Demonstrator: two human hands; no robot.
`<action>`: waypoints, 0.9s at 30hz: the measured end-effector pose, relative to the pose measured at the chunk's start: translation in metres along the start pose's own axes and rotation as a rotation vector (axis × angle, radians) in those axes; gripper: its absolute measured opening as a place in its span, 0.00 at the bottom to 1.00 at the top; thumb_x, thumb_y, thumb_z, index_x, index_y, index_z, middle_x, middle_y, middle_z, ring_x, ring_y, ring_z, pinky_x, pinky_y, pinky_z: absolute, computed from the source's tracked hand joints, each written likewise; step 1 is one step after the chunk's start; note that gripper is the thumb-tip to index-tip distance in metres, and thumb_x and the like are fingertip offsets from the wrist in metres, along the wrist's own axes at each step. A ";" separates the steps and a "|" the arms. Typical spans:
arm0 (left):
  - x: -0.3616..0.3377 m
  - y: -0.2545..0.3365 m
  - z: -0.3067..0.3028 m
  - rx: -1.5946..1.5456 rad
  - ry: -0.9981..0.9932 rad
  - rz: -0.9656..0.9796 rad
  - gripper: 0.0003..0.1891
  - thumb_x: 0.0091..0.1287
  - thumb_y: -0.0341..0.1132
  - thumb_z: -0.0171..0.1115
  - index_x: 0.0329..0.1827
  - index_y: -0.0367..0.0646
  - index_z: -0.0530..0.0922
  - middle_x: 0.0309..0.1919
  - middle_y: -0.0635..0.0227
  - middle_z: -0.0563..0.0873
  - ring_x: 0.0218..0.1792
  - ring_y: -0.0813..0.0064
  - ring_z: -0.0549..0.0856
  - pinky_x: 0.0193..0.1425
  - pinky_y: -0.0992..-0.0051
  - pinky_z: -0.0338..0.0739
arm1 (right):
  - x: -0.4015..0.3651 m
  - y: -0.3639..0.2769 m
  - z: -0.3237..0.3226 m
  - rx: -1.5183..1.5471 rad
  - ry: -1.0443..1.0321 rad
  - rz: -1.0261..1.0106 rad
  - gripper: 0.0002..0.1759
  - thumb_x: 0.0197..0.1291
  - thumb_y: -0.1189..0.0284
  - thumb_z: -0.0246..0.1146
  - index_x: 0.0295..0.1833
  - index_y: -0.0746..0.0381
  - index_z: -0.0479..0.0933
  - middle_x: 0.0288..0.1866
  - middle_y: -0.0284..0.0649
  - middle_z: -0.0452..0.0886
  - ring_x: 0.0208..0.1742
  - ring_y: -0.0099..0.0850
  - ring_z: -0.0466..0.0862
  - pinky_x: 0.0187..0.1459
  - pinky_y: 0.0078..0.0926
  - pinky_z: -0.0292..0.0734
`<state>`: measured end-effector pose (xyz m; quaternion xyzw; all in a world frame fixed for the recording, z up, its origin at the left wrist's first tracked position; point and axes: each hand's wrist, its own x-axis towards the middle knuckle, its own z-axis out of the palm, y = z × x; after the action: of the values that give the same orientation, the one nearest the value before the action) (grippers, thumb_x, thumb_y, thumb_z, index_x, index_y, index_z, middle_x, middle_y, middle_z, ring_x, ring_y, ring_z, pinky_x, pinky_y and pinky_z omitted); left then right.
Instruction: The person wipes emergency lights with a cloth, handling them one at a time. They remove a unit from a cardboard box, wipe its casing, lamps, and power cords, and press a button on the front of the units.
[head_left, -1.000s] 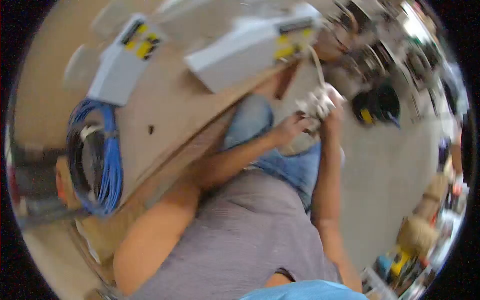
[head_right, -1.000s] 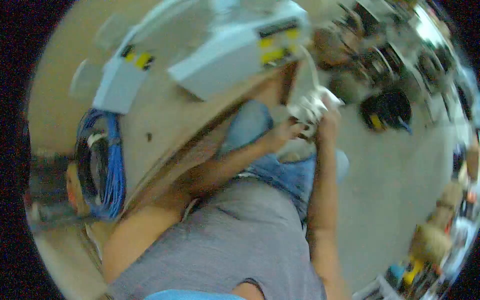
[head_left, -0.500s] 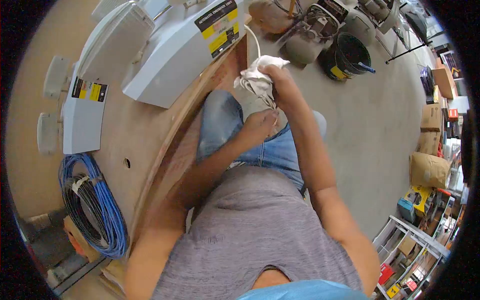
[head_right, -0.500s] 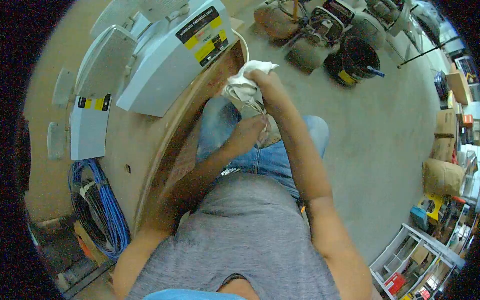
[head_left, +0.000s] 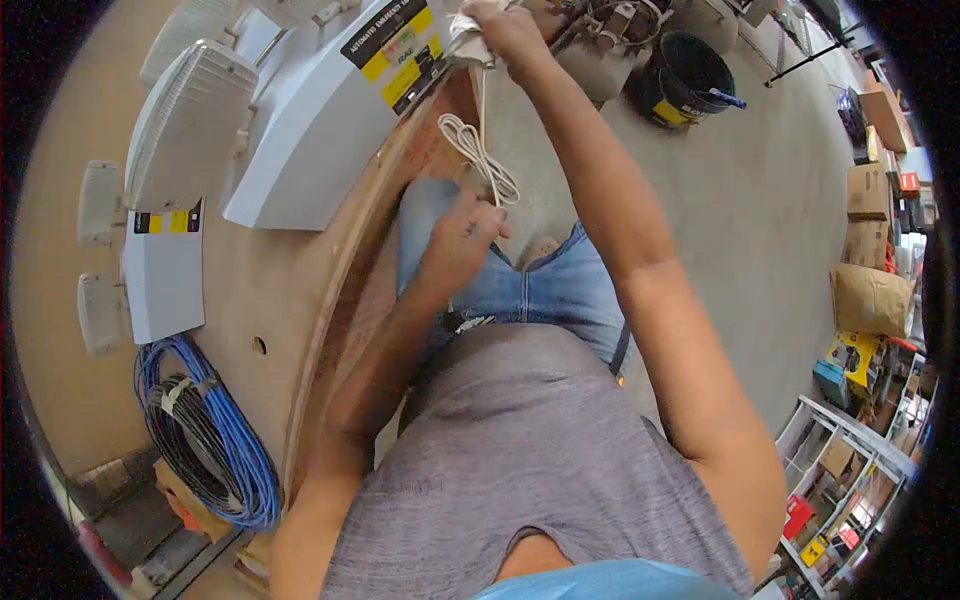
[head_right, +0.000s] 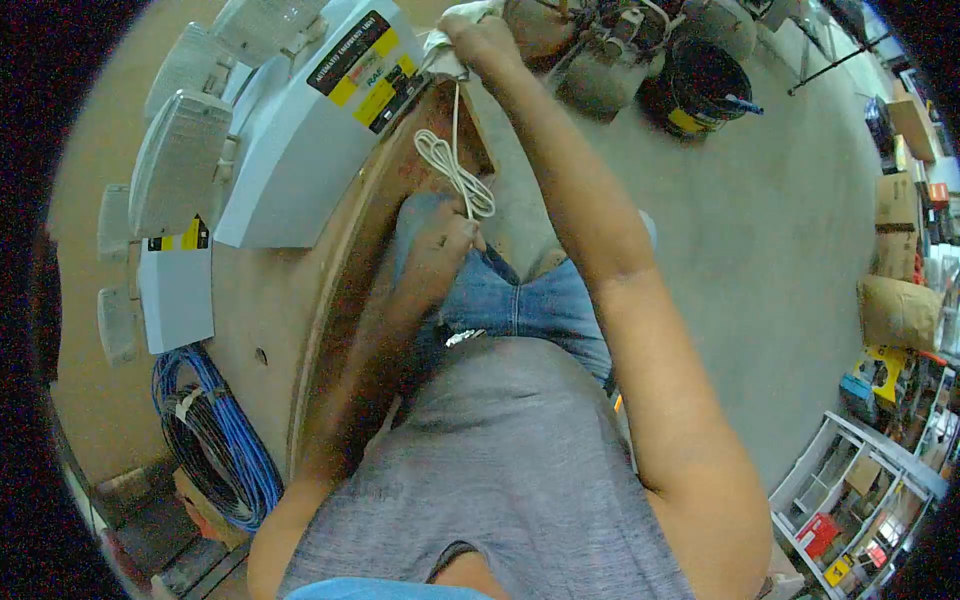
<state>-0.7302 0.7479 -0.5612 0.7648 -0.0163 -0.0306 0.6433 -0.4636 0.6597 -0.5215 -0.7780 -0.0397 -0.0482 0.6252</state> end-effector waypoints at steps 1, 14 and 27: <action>0.000 0.004 -0.002 -0.001 0.001 -0.006 0.14 0.73 0.38 0.56 0.35 0.35 0.80 0.30 0.67 0.85 0.36 0.77 0.82 0.45 0.73 0.76 | 0.002 0.012 -0.002 -0.001 -0.004 0.005 0.17 0.56 0.61 0.61 0.33 0.67 0.80 0.32 0.46 0.84 0.34 0.38 0.84 0.37 0.36 0.77; 0.026 0.037 0.002 0.172 -0.065 0.086 0.09 0.60 0.33 0.67 0.31 0.35 0.80 0.32 0.59 0.86 0.36 0.66 0.85 0.42 0.68 0.78 | -0.178 0.006 -0.067 -0.109 -0.498 0.295 0.24 0.61 0.54 0.66 0.46 0.67 0.81 0.33 0.37 0.85 0.35 0.27 0.84 0.38 0.25 0.79; 0.042 0.055 -0.011 0.049 -0.025 0.042 0.10 0.65 0.33 0.67 0.43 0.36 0.79 0.28 0.63 0.86 0.31 0.71 0.85 0.36 0.72 0.78 | -0.125 0.047 -0.021 -0.331 -0.128 -0.095 0.40 0.69 0.38 0.48 0.46 0.70 0.80 0.35 0.53 0.83 0.37 0.38 0.83 0.44 0.40 0.77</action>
<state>-0.6870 0.7466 -0.5058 0.7794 -0.0410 -0.0263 0.6246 -0.5821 0.6290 -0.5786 -0.8689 -0.1078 -0.0341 0.4820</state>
